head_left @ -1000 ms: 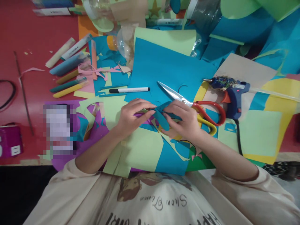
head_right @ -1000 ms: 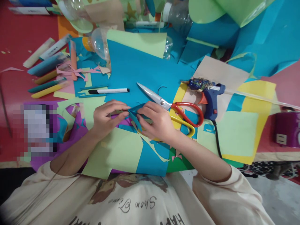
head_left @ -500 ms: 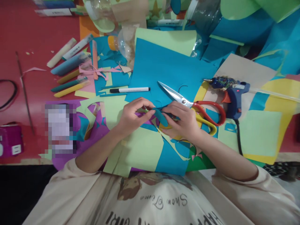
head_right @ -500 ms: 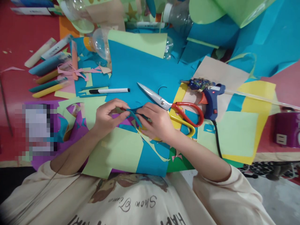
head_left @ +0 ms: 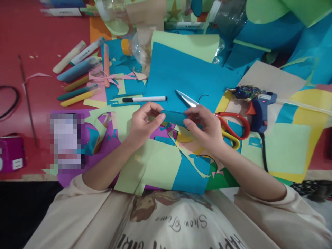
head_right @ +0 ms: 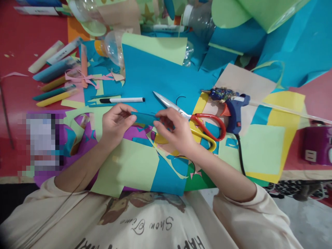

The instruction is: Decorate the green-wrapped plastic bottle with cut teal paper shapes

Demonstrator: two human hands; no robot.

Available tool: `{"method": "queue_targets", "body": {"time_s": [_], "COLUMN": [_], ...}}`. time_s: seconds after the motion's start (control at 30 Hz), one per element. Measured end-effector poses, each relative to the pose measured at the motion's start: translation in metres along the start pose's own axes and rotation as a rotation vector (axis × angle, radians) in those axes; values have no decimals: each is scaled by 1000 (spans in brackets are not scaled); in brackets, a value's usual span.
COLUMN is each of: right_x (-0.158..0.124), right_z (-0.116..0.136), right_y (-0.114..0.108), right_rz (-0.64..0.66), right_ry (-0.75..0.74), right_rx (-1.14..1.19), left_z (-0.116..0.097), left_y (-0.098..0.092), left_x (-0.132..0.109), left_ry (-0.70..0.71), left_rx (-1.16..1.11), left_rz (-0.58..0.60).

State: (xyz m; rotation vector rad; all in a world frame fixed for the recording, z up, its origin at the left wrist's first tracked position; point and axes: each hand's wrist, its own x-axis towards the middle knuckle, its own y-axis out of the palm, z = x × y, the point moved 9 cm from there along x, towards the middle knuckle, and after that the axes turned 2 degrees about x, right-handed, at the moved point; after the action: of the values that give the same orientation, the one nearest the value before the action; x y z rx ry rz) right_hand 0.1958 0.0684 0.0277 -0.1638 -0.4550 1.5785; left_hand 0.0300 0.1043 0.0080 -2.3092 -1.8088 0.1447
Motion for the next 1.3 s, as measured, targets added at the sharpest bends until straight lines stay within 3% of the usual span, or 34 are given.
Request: {"method": "queue_targets", "body": {"time_s": [0.17, 0.37, 0.57, 0.8, 1.07, 1.3], "right_x": [0, -6, -5, -2, -4, -3], "right_z": [2, 5, -5, -9, 6, 9], "right_y": [7, 30, 27, 24, 21, 17], "right_rz": [49, 258, 222, 199, 144, 80], "right_ry": [-36, -73, 84, 164, -36, -62], "right_rx": [-54, -72, 116, 242, 111, 90], "left_z": [-2, -2, -8, -14, -34, -28], "left_y": [1, 0, 21, 20, 28, 26], "left_x": [0, 0, -9, -9, -15, -13], "left_ry": [13, 48, 40, 60, 377, 240], "left_rx": [-51, -45, -1, 75, 302, 223], "left_rz": [-8, -22, 182, 189, 212, 204]}}
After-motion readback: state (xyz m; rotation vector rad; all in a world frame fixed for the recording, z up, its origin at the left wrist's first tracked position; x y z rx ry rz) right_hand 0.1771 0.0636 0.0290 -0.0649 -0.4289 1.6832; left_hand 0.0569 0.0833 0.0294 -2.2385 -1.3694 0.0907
